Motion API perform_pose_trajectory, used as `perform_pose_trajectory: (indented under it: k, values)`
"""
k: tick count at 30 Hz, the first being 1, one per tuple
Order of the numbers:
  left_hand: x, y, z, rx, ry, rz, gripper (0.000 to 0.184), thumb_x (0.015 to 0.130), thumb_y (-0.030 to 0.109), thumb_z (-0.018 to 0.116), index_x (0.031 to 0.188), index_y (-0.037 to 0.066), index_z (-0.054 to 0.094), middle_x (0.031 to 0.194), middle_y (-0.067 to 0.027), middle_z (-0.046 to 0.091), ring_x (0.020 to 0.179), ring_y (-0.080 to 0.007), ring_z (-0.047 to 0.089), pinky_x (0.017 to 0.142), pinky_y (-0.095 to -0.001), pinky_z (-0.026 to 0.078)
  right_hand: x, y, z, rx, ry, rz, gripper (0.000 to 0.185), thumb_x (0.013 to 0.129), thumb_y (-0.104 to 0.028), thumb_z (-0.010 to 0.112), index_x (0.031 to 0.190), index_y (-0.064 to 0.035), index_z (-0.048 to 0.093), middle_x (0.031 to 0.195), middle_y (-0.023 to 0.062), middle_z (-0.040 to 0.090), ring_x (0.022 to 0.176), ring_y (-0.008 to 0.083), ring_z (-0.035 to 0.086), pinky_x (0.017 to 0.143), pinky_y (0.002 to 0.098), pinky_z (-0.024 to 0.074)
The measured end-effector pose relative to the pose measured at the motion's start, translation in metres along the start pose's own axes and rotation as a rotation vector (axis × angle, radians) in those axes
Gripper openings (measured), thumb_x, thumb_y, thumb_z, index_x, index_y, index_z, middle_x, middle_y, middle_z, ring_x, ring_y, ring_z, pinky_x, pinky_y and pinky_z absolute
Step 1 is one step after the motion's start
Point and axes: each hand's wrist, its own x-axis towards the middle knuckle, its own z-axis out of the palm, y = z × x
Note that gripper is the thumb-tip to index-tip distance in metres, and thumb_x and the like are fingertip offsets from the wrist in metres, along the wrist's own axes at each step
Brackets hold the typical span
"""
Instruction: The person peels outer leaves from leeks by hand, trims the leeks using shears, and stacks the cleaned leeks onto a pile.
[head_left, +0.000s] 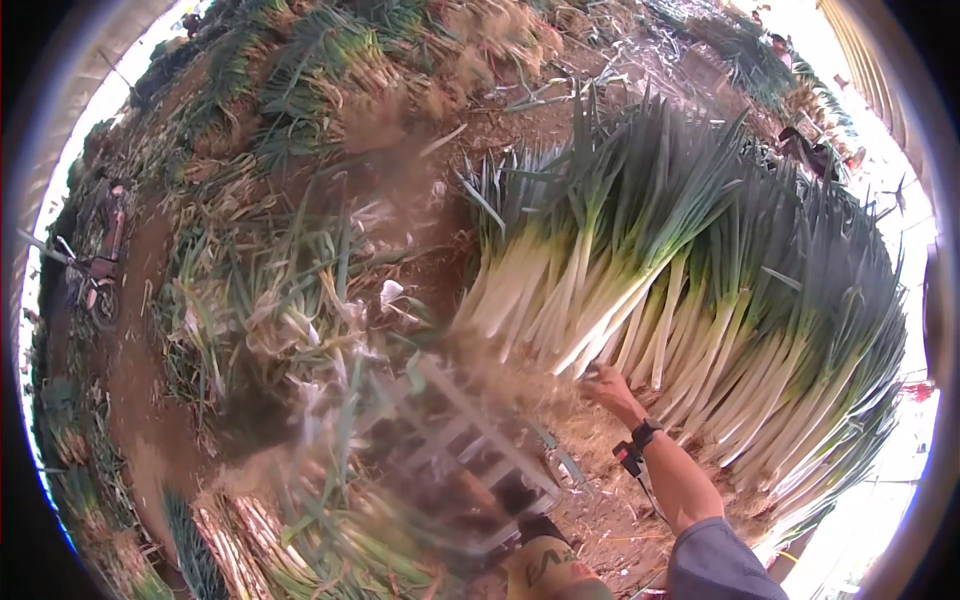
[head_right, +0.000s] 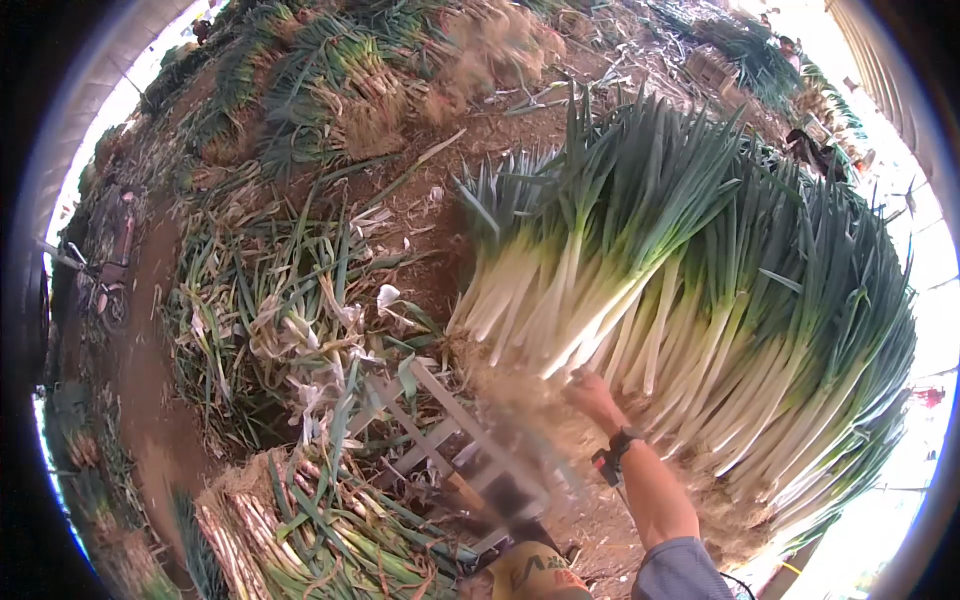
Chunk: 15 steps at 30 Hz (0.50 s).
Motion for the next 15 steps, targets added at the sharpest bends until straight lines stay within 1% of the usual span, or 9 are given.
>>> perform_pose_trajectory:
  k: [2, 3, 6, 7, 9, 10, 12, 15]
  values:
    - [0.009, -0.016, -0.007, -0.029, -0.024, 0.023, 0.072, 0.100, 0.040, 0.065, 0.157, 0.007, 0.036, 0.157, -0.0167, 0.039, 0.144, -0.0355, 0.038, 0.117, -0.0529, 0.036, -0.033, 0.011, 0.016, -0.007, -0.082, 0.009, 0.054, 0.088, -0.021, 0.072, 0.131, 0.0084, 0.055, 0.092, 0.0154, 0.072, 0.078, 0.0212, 0.072, 0.060, 0.0315, 0.0574]
    - [0.013, -0.024, -0.015, -0.044, -0.097, 0.072, 0.076, 0.099, 0.042, 0.066, 0.158, 0.008, 0.032, 0.159, -0.0170, 0.037, 0.145, -0.0363, 0.038, 0.117, -0.0537, 0.036, -0.054, 0.008, 0.020, -0.218, -0.121, -0.077, 0.054, 0.086, -0.025, 0.072, 0.127, 0.0082, 0.059, 0.090, 0.0151, 0.073, 0.079, 0.0201, 0.073, 0.062, 0.0331, 0.0580]
    - [-0.008, 0.003, -0.010, 0.005, -0.029, -0.007, 0.076, 0.099, 0.042, 0.066, 0.158, 0.007, 0.032, 0.159, -0.0169, 0.036, 0.143, -0.0356, 0.040, 0.114, -0.0533, 0.040, -0.113, 0.021, 0.039, -0.295, -0.247, 0.094, 0.053, 0.086, -0.027, 0.072, 0.124, 0.0079, 0.061, 0.090, 0.0153, 0.074, 0.081, 0.0203, 0.073, 0.066, 0.0349, 0.0583]
    - [0.035, -0.048, -0.031, 0.063, 0.032, 0.066, 0.064, 0.094, 0.037, 0.070, 0.144, 0.005, 0.045, 0.137, -0.0151, 0.049, 0.123, -0.0305, 0.050, 0.102, -0.0473, 0.045, -0.125, 0.052, 0.047, -0.340, -0.240, 0.043, 0.047, 0.084, -0.027, 0.072, 0.119, 0.0040, 0.065, 0.090, 0.0154, 0.075, 0.084, 0.0242, 0.073, 0.070, 0.0390, 0.0575]
    - [0.117, -0.146, -0.071, 0.193, 0.169, 0.199, 0.042, 0.084, 0.028, 0.078, 0.115, 0.001, 0.070, 0.093, -0.0115, 0.075, 0.083, -0.0205, 0.070, 0.078, -0.0352, 0.056, -0.165, 0.077, 0.057, -0.475, -0.286, 0.020, 0.042, 0.085, -0.026, 0.068, 0.121, -0.0036, 0.068, 0.094, 0.0189, 0.074, 0.088, 0.0302, 0.072, 0.076, 0.0414, 0.0560]
    - [0.118, -0.155, -0.075, 0.112, 0.170, 0.188, 0.040, 0.083, 0.029, 0.079, 0.111, 0.002, 0.072, 0.090, -0.0105, 0.075, 0.081, -0.0198, 0.069, 0.076, -0.0351, 0.056, -0.182, 0.086, 0.061, -0.542, -0.304, 0.000, 0.040, 0.086, -0.025, 0.067, 0.122, -0.0074, 0.069, 0.096, 0.0206, 0.074, 0.089, 0.0331, 0.071, 0.080, 0.0426, 0.0552]
    - [0.118, -0.166, -0.082, -0.051, 0.172, 0.170, 0.035, 0.081, 0.030, 0.080, 0.105, 0.006, 0.075, 0.085, -0.0085, 0.075, 0.077, -0.0184, 0.069, 0.073, -0.0349, 0.056, -0.219, 0.108, 0.071, -0.617, -0.337, 0.105, 0.040, 0.084, -0.025, 0.068, 0.121, -0.0084, 0.070, 0.104, 0.0213, 0.073, 0.097, 0.0370, 0.071, 0.085, 0.0450, 0.0552]
    - [0.126, -0.172, -0.098, 0.327, 0.148, 0.057, 0.034, 0.085, 0.033, 0.076, 0.106, 0.006, 0.074, 0.085, -0.0090, 0.075, 0.077, -0.0185, 0.069, 0.072, -0.0361, 0.055, -0.272, 0.116, 0.075, -0.656, -0.414, 0.107, 0.041, 0.083, -0.025, 0.069, 0.120, -0.0077, 0.069, 0.111, 0.0231, 0.072, 0.103, 0.0393, 0.069, 0.087, 0.0469, 0.0551]
